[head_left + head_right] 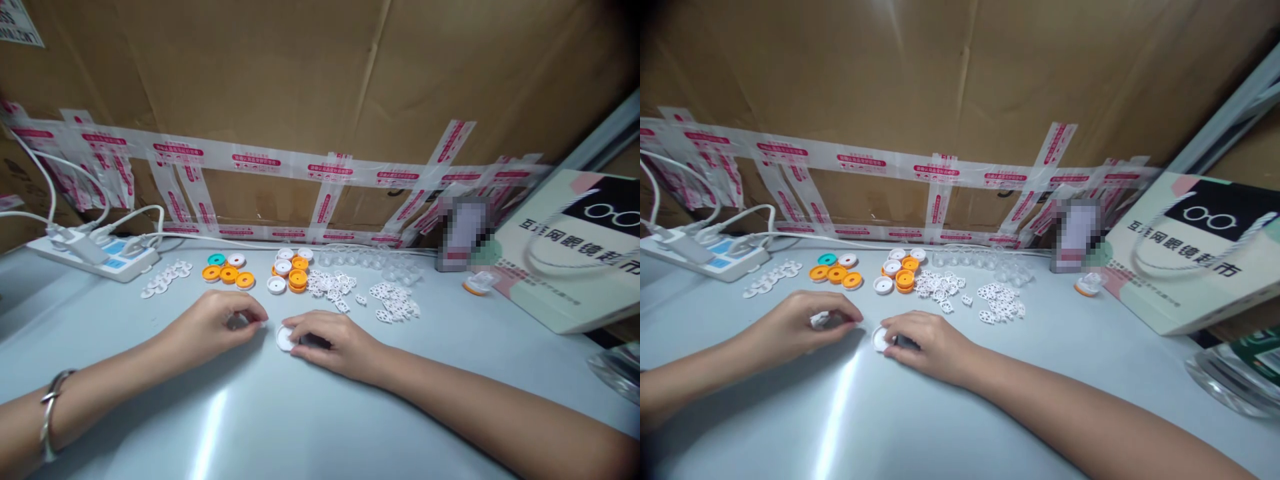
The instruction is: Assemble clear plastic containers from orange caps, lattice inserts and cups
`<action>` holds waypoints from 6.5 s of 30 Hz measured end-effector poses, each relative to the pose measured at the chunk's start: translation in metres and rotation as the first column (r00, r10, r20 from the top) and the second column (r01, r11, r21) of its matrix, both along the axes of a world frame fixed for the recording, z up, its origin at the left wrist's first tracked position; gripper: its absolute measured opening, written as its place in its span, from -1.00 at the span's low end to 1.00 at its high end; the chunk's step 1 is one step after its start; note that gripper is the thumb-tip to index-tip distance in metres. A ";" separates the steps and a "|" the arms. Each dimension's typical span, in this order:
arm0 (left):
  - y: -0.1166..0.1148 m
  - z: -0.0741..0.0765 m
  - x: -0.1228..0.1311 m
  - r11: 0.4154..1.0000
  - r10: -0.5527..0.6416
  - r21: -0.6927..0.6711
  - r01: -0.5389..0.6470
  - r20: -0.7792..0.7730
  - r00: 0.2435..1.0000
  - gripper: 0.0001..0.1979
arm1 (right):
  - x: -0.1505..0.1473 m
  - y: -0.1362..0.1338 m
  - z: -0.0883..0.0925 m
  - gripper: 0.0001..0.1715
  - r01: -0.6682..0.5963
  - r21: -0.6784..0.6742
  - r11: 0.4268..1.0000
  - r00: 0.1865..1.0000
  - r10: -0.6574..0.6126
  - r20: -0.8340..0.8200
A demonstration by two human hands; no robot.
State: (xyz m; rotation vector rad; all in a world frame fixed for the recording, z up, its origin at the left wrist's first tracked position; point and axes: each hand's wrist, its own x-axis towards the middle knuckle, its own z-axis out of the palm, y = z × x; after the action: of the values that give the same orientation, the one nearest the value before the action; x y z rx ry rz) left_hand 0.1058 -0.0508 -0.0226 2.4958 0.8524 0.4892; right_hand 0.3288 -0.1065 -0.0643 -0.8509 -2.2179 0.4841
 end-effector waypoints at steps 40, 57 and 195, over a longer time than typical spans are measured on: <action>-0.006 -0.023 0.005 0.763 -0.365 0.566 0.311 -0.020 0.931 -0.76 | 0.003 0.000 0.000 -0.75 0.025 -0.186 0.982 0.999 -0.032 -0.036; -0.007 -0.018 0.004 0.792 -0.361 0.508 0.339 -0.059 0.931 -0.76 | 0.003 -0.001 0.001 -0.73 0.019 -0.218 0.976 0.999 -0.026 -0.029; 0.001 -0.020 0.040 0.981 0.057 -0.193 -0.021 0.185 0.981 -0.74 | 0.003 0.013 0.006 -0.42 -0.035 -0.797 0.603 0.792 -0.469 -0.390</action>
State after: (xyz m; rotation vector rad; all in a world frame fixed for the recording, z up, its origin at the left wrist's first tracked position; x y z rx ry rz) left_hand 0.1456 -0.0501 -0.0422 2.2219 0.8331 0.6181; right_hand 0.3321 -0.0931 -0.0584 -1.2014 -1.2410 1.4341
